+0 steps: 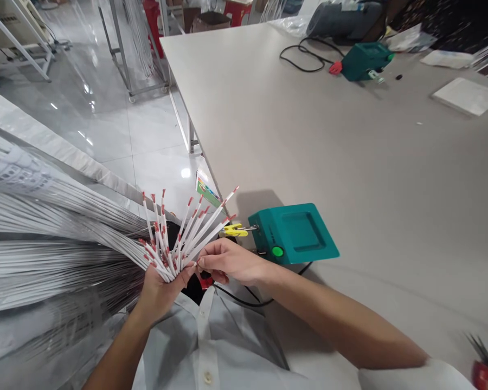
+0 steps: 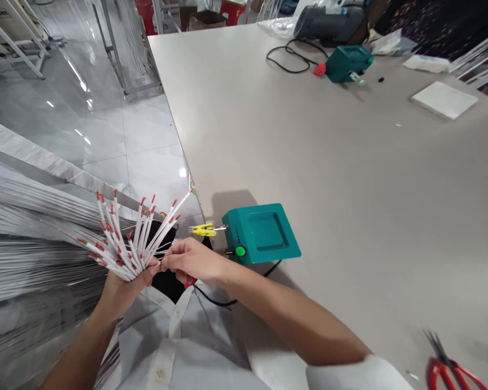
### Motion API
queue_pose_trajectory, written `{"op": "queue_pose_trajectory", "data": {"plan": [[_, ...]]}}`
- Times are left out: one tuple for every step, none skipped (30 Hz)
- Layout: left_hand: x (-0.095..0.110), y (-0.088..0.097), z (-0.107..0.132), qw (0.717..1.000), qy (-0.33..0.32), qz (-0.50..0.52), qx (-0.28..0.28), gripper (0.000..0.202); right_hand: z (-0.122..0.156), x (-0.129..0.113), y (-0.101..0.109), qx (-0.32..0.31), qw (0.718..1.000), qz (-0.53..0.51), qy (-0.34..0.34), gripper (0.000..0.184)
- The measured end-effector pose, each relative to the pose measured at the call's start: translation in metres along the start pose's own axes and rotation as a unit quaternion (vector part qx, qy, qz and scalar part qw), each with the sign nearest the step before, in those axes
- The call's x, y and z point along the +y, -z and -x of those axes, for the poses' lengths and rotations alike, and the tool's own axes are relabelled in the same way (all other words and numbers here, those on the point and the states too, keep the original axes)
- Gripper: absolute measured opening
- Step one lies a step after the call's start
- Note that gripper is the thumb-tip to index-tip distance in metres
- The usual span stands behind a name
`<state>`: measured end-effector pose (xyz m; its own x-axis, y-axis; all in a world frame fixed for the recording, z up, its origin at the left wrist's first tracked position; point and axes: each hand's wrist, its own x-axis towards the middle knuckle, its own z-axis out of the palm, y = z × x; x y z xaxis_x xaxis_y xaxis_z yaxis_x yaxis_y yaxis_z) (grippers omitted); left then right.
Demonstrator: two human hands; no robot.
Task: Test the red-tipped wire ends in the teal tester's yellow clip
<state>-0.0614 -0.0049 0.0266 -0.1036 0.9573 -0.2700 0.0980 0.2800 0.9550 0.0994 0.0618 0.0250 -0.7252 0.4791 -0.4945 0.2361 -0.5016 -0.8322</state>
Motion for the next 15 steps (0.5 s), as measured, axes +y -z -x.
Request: {"op": "queue_pose_trajectory", "data": {"plan": [[0.000,0.000,0.000,1.000,-0.001,-0.001,0.010,0.013,0.001,0.002,-0.001,0.008,1.000,0.005,-0.008,0.016],[-0.001,0.000,0.000,1.000,0.000,-0.003,0.021,0.013,0.003,0.004,-0.003,0.029,0.999,0.026,-0.004,0.016],[-0.001,0.000,0.000,0.999,-0.001,-0.004,0.032,0.013,0.005,0.006,-0.004,0.060,0.996,0.058,0.014,0.016],[-0.001,-0.001,-0.001,0.999,-0.002,-0.005,0.040,0.013,0.007,0.006,-0.004,0.095,0.990,0.092,0.046,0.015],[-0.001,-0.002,-0.001,0.999,-0.004,-0.005,0.044,0.013,0.009,0.005,-0.005,0.130,0.980,0.124,0.086,0.014],[0.000,-0.003,-0.002,0.999,-0.006,-0.003,0.044,0.013,0.011,0.004,-0.006,0.159,0.967,0.150,0.128,0.014],[0.002,-0.005,-0.002,0.999,-0.007,0.000,0.042,0.013,0.013,0.002,-0.006,0.178,0.954,0.173,0.168,0.015],[0.004,-0.007,-0.003,0.999,-0.009,0.004,0.040,0.012,0.014,0.000,-0.006,0.186,0.941,0.197,0.202,0.016],[0.005,-0.008,-0.003,0.999,-0.012,0.006,0.039,0.011,0.014,-0.002,-0.006,0.185,0.928,0.227,0.229,0.016],[0.007,-0.010,-0.004,0.999,-0.016,0.005,0.038,0.011,0.015,-0.004,-0.005,0.181,0.914,0.261,0.253,0.016],[0.008,-0.011,-0.004,0.999,-0.021,0.000,0.036,0.010,0.014,-0.006,-0.004,0.178,0.897,0.298,0.275,0.016],[0.008,-0.011,-0.004,0.999,-0.025,-0.010,0.029,0.011,0.014,-0.006,-0.003,0.175,0.878,0.335,0.293,0.019],[0.007,-0.011,-0.005,0.999,-0.028,-0.026,0.020,0.011,0.014,-0.006,-0.002,0.174,0.860,0.371,0.304,0.021],[0.007,-0.010,-0.005,0.998,-0.031,-0.045,0.008,0.012,0.013,-0.006,-0.002,0.177,0.842,0.406,0.309,0.022],[0.005,-0.009,-0.006,0.997,-0.032,-0.067,-0.006,0.012,0.013,-0.005,-0.001,0.183,0.824,0.440,0.307,0.021]]}}
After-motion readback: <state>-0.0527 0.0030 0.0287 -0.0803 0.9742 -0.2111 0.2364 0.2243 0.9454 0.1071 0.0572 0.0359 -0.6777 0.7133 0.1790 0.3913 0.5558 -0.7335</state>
